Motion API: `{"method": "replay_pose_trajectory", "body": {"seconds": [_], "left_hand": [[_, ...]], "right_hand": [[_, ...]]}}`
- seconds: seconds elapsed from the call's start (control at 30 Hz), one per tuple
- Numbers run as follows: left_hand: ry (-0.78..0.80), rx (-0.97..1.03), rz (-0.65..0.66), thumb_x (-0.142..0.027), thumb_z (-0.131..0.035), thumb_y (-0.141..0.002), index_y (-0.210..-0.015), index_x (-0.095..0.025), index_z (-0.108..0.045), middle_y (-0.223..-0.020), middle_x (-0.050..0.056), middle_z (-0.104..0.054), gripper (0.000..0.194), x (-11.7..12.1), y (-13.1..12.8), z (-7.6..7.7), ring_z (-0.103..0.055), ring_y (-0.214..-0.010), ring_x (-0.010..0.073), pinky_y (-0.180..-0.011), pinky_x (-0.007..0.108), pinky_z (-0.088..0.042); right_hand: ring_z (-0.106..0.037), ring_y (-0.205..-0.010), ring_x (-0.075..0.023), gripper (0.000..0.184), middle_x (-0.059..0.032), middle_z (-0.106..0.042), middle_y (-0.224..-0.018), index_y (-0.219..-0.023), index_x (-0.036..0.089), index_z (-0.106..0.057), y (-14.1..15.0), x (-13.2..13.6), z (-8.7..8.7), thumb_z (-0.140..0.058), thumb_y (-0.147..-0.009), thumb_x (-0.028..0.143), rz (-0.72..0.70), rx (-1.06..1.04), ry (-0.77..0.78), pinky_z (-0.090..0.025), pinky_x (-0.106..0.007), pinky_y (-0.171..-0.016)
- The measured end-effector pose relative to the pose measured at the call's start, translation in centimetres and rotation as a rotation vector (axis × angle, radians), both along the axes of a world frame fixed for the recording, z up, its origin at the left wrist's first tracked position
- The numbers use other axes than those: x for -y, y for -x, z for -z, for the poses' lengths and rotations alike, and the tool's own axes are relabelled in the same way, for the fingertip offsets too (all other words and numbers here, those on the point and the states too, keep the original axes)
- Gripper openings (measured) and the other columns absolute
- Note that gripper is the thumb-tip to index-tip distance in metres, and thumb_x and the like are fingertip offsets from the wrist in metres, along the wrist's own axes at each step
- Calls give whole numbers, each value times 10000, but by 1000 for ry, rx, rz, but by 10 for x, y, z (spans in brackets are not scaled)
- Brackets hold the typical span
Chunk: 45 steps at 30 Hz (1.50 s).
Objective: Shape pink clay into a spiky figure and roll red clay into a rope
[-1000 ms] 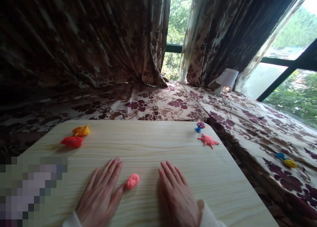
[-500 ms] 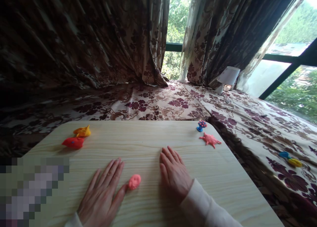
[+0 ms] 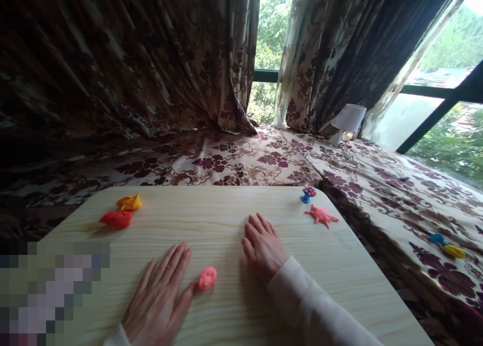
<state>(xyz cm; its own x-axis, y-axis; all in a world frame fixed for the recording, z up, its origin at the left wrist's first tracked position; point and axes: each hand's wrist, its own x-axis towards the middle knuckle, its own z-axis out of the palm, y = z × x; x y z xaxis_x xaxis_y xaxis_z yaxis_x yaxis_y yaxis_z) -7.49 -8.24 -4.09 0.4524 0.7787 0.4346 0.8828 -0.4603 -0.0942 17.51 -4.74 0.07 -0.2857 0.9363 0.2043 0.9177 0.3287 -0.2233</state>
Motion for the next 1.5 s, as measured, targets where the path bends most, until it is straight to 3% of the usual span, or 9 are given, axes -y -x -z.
{"method": "replay_pose_trajectory", "body": {"seconds": [0.13, 0.27, 0.53, 0.63, 0.73, 0.87, 1.07, 1.37, 1.5], "left_hand": [[2, 20, 12, -358, -471, -812, -1363, -101, -348, -1367, 129, -472, 621, 0, 0, 2, -410, -1256, 261, -1085, 391, -78], [13, 38, 12, -341, -472, -810, -1402, -117, -268, -1376, 132, -461, 665, 1, -1, 3, -405, -1260, 270, -1078, 408, -99], [-11, 48, 10, -349, -459, -828, -1413, -140, -240, -1365, 121, -477, 658, 0, 0, 4, -425, -1248, 258, -1068, 395, -126], [6, 38, 8, -352, -452, -836, -1392, -128, -294, -1377, 122, -460, 620, 0, -1, 5, -404, -1264, 258, -1068, 402, -128], [13, 45, -8, -360, -444, -842, -1374, -125, -333, -1385, 122, -449, 593, 0, -1, 5, -395, -1270, 264, -1064, 414, -137], [-15, 42, -10, -413, -449, -845, -1341, -109, -390, -1360, 129, -480, 585, 0, -2, 4, -429, -1244, 273, -1059, 422, -143], [-69, 34, 13, -419, -449, -849, -1316, -94, -423, -1318, 136, -525, 570, 0, -4, 2, -469, -1212, 271, -1038, 421, -188], [-33, 51, 12, -408, -454, -843, -1348, -106, -380, -1344, 134, -501, 593, 0, -3, 3, -429, -1245, 272, -1071, 413, -128], [-22, 54, 2, -389, -459, -839, -1331, -96, -404, -1357, 139, -482, 575, 0, -2, 3, -431, -1242, 275, -1080, 414, -82]], "right_hand": [[-349, -1304, -276, 445, -164, -465, -1360, -1324, 73, -421, -27, 56, 14, -342, -908, 211, -67, 15, -21, -424, -463, -988], [-247, -1353, -227, 555, -104, -326, -1457, -1415, 165, -252, -14, 85, 22, -394, -879, 135, -165, 49, -45, -402, -401, -1014], [-427, -1216, -355, 365, -223, -492, -1297, -1166, 96, -549, 6, 10, -14, -484, -839, 245, 10, -50, 6, -351, -558, -961], [-632, -811, -273, 203, -153, -636, -964, -891, 152, -628, -10, 23, -23, -562, -811, 326, 27, -84, 44, -506, -443, -715], [-599, -563, -156, 112, -27, -630, -730, -838, 182, -605, -15, 29, -26, -637, -752, 245, 1, -146, 104, -511, -285, -542], [-627, -706, -134, 237, -41, -649, -863, -1004, 159, -557, 8, -14, -30, -631, -780, 180, -15, -245, 82, -524, -246, -651], [-595, -940, -198, 222, -65, -580, -1132, -1087, 172, -565, 55, -72, -32, -539, -891, 273, -106, -275, 97, -500, -401, -797], [-622, -882, -187, 269, -65, -602, -1090, -1131, 158, -540, 31, -73, -22, -530, -899, 293, -30, -639, 385, -526, -381, -747], [-675, -779, -170, 350, -82, -672, -959, -1152, 151, -526, 4, -45, -26, -296, -970, 341, -13, -804, 476, -550, -307, -632]]}}
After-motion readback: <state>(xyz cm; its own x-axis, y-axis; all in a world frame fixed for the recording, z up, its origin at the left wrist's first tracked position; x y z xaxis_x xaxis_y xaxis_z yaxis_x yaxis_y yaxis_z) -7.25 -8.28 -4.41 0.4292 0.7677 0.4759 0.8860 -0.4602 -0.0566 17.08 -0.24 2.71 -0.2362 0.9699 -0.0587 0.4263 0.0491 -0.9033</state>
